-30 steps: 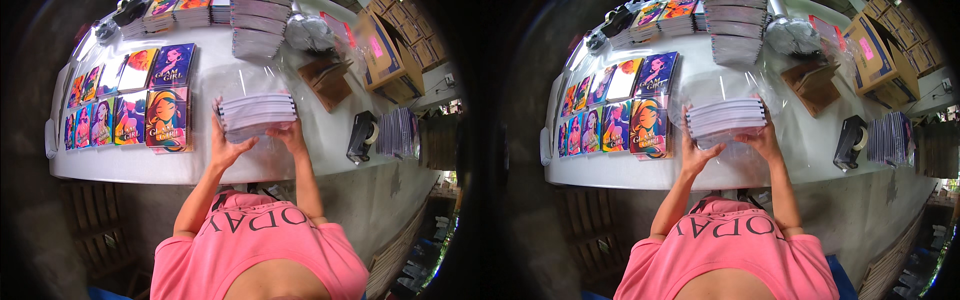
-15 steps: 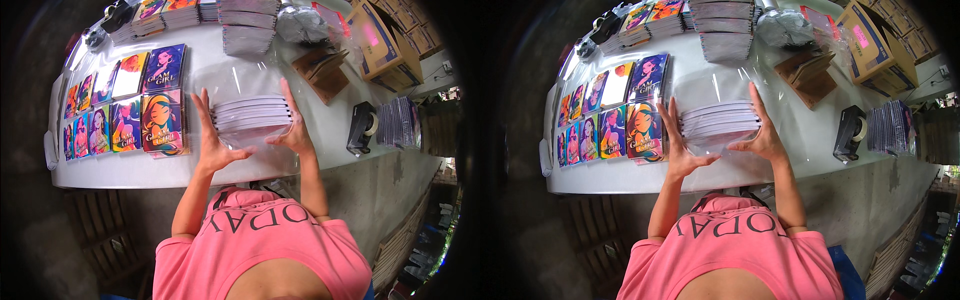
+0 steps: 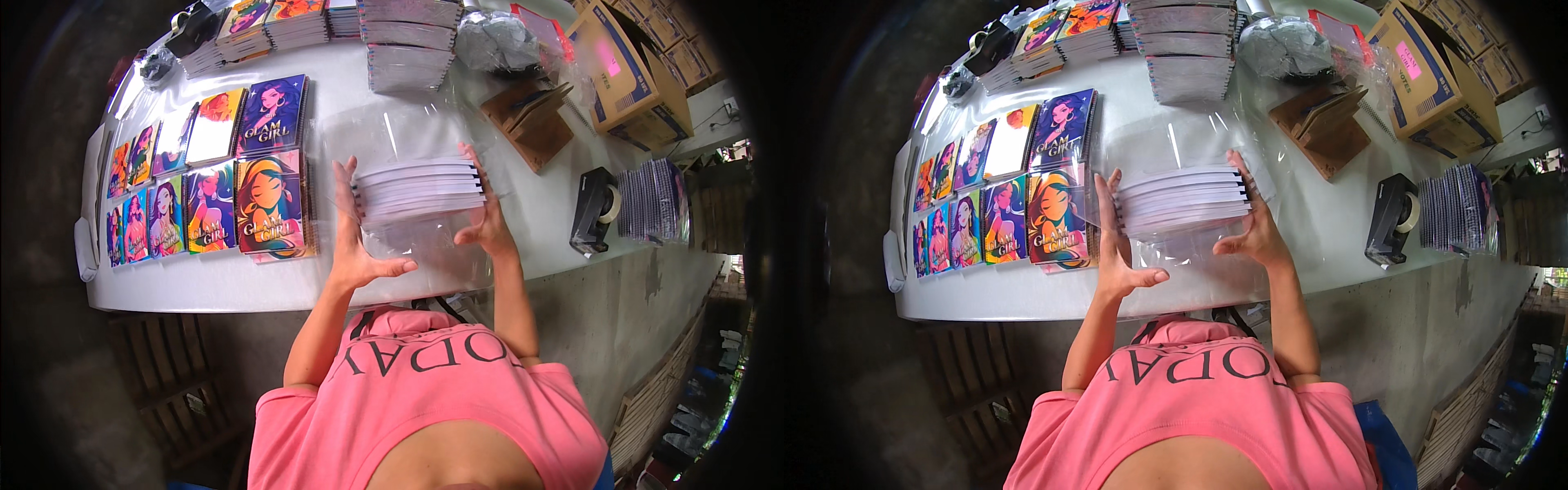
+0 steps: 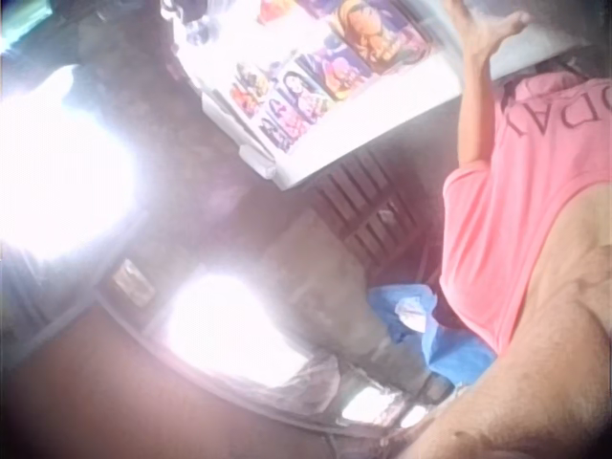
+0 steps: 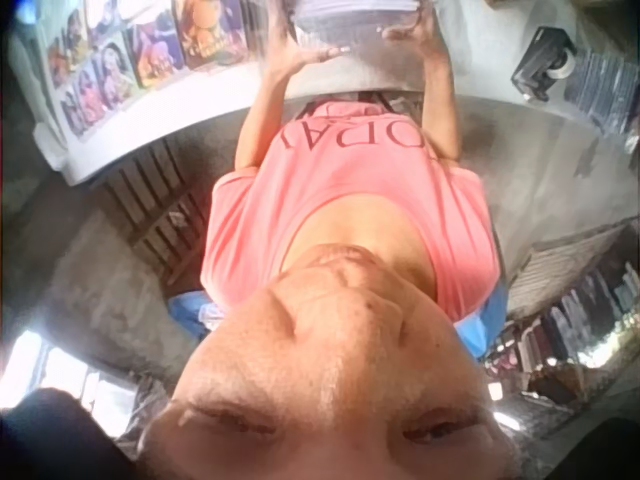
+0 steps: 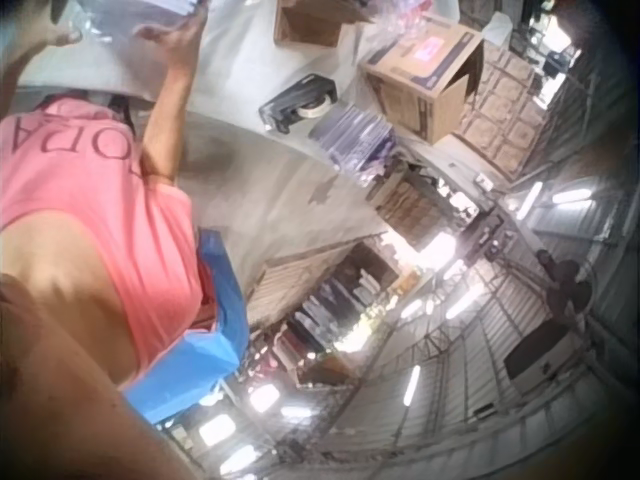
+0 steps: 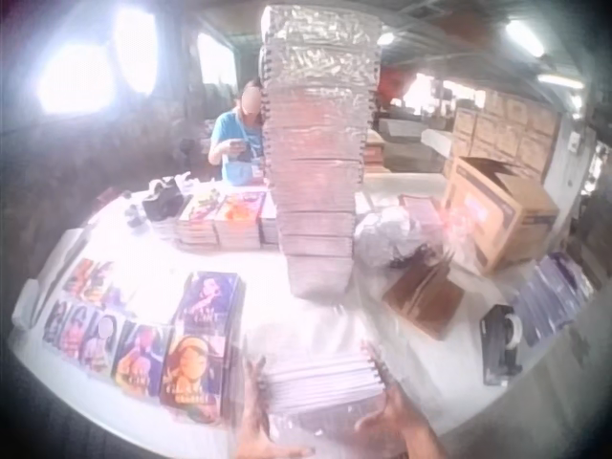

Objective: The person stacks notebooks by hand, places them into plastic bags, and seals the bags using a tape dispenser on a white table.

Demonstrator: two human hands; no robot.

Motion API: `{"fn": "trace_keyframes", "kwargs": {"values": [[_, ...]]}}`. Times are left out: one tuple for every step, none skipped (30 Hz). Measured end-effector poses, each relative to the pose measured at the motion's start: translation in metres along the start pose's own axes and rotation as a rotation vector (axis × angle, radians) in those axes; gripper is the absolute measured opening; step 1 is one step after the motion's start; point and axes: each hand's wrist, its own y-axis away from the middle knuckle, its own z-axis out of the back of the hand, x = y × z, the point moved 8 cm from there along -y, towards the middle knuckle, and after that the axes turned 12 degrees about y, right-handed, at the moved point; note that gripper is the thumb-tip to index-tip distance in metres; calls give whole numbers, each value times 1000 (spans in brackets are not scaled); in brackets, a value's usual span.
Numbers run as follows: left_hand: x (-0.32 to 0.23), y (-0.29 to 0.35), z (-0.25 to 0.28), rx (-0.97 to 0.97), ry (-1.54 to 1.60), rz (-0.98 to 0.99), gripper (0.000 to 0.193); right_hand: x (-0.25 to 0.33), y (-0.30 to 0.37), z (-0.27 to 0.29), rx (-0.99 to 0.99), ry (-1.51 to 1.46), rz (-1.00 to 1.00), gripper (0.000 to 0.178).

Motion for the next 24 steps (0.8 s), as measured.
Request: {"fn": "trace_keyframes", "kwargs": {"values": [[1,1,1,20,-45,-19,156,-1,-3,0,12,10,-14,135],[1,1,1,40,-91,-37,156,0,-3,0,-10,-25,-28,135],[0,2,-1,58,-122,-45,156,2,-5,-3,-32,-59,-42,135],[-7,0,-4,72,-154,-57,156,4,-9,-4,-50,-95,-52,135],[-13,-2,-6,85,-187,-69,156,8,-10,-3,-39,-77,-15,135],[-18,-4,-7,96,-178,-93,156,11,-10,0,-29,-59,22,134],[-22,-2,-7,105,-166,-105,156,14,-6,1,-17,-44,47,134],[-25,0,-7,114,-154,-116,156,16,-7,1,-1,7,58,133],[-19,2,-6,123,-172,-106,156,17,-11,3,14,58,69,133],[-12,2,-5,134,-191,-105,155,20,-14,4,25,112,88,133],[-7,1,-5,145,-209,-104,155,13,-10,8,7,106,65,132],[-8,5,-5,159,-316,-140,155,3,-3,12,-12,99,42,131],[-9,12,-5,169,-418,-172,155,1,1,14,-27,95,14,131],[-10,16,-7,179,-521,-204,154,3,5,20,-100,73,15,127],[-20,17,0,35,-468,-321,135,7,11,27,-174,52,15,123],[-17,23,0,104,-560,-375,125,12,16,32,-248,29,17,119],[-10,29,6,175,-651,-433,114,19,17,28,-211,136,55,113],[-3,35,7,248,-742,-490,105,25,19,24,-175,243,92,107],[-7,30,9,168,-585,-419,82,29,23,18,-134,349,123,101],[-14,23,0,276,-689,-436,83,33,23,17,-123,479,153,96],[-23,14,-7,384,-792,-453,83,38,21,18,-112,610,182,92],[-27,6,-13,484,-907,-470,84,41,18,15,-95,733,222,87],[-27,-1,-19,571,-827,-422,81,45,16,18,-124,651,200,86],[-28,-5,-21,601,-836,-454,81,50,15,19,-153,568,177,85]]}}
